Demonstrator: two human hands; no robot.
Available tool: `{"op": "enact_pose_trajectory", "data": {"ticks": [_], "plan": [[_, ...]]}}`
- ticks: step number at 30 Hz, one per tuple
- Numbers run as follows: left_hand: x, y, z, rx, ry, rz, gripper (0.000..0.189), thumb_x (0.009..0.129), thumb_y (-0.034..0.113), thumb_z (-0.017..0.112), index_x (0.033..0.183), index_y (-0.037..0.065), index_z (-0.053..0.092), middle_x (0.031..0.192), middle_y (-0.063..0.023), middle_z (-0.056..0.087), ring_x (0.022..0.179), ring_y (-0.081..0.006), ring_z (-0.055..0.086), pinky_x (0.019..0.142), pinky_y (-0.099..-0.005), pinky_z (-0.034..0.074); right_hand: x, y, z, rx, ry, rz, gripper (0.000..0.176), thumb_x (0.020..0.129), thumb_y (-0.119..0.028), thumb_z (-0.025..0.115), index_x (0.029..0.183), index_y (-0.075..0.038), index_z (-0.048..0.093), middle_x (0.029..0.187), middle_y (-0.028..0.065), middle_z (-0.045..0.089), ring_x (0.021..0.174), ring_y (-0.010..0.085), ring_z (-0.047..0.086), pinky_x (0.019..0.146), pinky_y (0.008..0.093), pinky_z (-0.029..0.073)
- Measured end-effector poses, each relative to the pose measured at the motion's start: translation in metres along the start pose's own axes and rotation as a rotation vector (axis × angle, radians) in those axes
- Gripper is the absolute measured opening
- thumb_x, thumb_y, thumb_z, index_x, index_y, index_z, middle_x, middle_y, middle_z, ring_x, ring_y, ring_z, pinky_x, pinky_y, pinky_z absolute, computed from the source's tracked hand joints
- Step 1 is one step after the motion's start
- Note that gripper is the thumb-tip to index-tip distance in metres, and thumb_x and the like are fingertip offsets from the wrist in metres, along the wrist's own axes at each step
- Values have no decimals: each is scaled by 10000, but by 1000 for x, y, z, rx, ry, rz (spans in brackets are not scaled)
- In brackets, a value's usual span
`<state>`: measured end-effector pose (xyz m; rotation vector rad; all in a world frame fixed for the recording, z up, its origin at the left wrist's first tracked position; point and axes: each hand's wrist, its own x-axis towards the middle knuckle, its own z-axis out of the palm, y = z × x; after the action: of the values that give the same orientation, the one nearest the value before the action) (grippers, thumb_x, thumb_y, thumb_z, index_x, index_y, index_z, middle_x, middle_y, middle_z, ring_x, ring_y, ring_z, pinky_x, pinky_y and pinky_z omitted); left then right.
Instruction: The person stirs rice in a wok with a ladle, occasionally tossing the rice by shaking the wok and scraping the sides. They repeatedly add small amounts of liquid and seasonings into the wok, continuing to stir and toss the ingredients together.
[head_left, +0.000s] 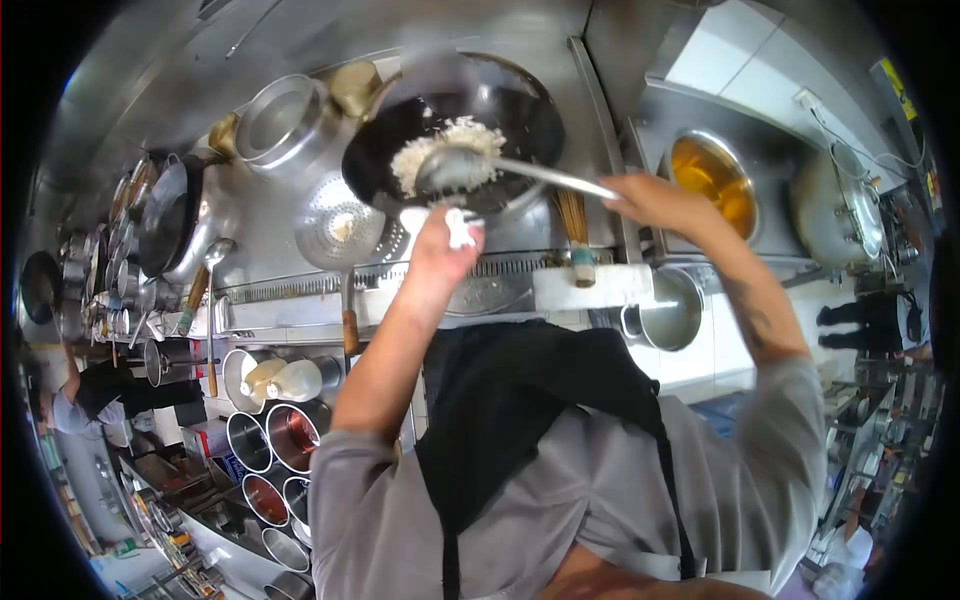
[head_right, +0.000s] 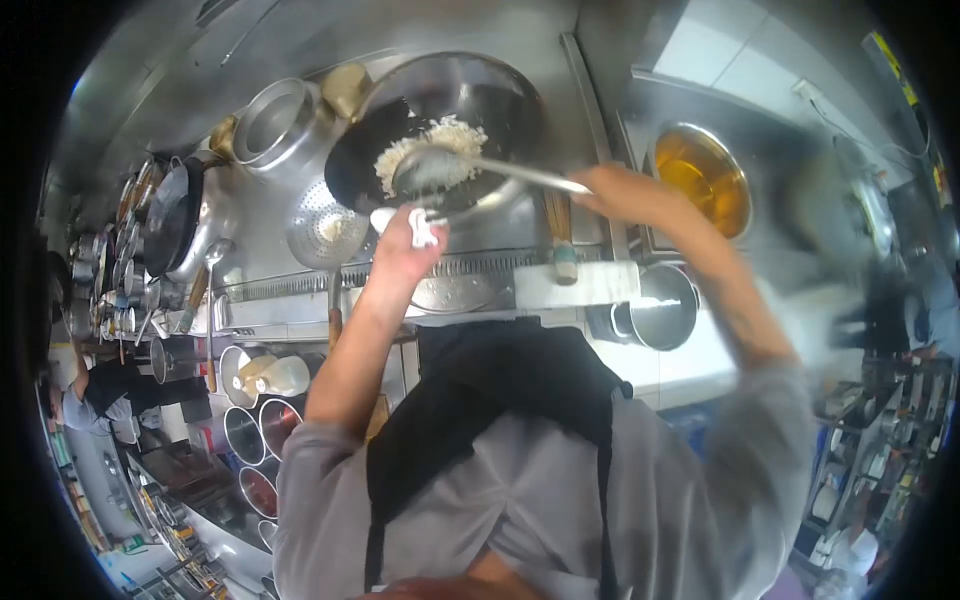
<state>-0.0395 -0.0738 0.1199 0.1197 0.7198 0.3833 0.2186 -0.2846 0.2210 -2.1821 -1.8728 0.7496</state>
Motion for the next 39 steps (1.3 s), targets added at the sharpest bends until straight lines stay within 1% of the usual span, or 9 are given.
{"op": "enact_pose_trajectory", "data": {"ticks": [2, 4, 15, 18, 21, 24, 29, 33, 39], "plan": [[38, -29, -70, 351, -197, 195, 125, 909, 179, 512, 966, 69, 527, 843, -72, 587, 712, -179, 555, 486, -295, 444, 19, -20, 18, -175, 162, 92, 280, 931, -204, 523, 1105, 13, 559, 819, 206, 650, 784, 395, 643, 691, 468, 510], [49, -58, -124, 107, -52, -59, 114, 893, 167, 519, 952, 69, 520, 851, -78, 590, 725, -181, 567, 485, -295, 450, 30, -16, 51, -315, 358, 98, 285, 934, -195, 509, 1139, 1, 533, 771, 216, 635, 766, 393, 639, 670, 468, 509], [108, 23, -42, 216, 62, 109, 98, 845, 170, 571, 922, 118, 537, 817, -42, 571, 707, -174, 543, 507, -288, 429, 20, 21, 49, -127, 394, 307, 365, 944, -214, 502, 1222, 23, 498, 839, 243, 623, 833, 414, 617, 741, 470, 500], [81, 28, -23, 173, 89, 96, 108, 833, 159, 583, 925, 136, 533, 819, -29, 564, 728, -178, 540, 528, -298, 445, 64, 72, 80, -149, 787, -30, 331, 948, -228, 518, 1154, 28, 553, 706, 174, 612, 657, 329, 630, 607, 427, 507], [107, 27, -45, 156, 68, 41, 126, 823, 173, 595, 925, 126, 539, 829, -41, 587, 730, -192, 558, 532, -298, 456, 111, 30, 61, 707, 425, 550, 280, 957, -237, 528, 1057, 16, 592, 600, 74, 554, 461, 189, 533, 444, 357, 443], [120, 28, -51, 139, 34, -11, 114, 818, 166, 598, 910, 114, 553, 807, -46, 608, 698, -198, 576, 516, -295, 457, 184, 33, 104, 1062, 364, 431, 239, 963, -262, 529, 936, -27, 567, 567, -1, 486, 410, 96, 431, 366, 281, 345], [114, 36, -42, 202, 68, -85, 93, 831, 143, 576, 909, 103, 545, 782, -61, 592, 659, -183, 556, 463, -286, 436, 119, -3, 84, 867, 21, 274, 259, 959, -284, 537, 1016, -34, 576, 629, 24, 532, 449, 108, 465, 401, 297, 375], [115, 30, -49, 168, 31, -20, 69, 855, 131, 546, 917, 102, 543, 772, -71, 590, 664, -181, 563, 453, -287, 428, 44, -5, 36, 147, 125, 224, 318, 956, -259, 514, 1167, -22, 532, 706, 145, 612, 608, 262, 623, 573, 387, 490], [-30, -23, -1, 120, 66, -74, 113, 913, 202, 512, 959, 134, 589, 767, -21, 602, 603, -143, 551, 431, -259, 415, 27, -9, 33, -18, 288, 174, 376, 945, -208, 530, 1235, 31, 535, 937, 291, 626, 844, 416, 634, 771, 433, 498]]}}
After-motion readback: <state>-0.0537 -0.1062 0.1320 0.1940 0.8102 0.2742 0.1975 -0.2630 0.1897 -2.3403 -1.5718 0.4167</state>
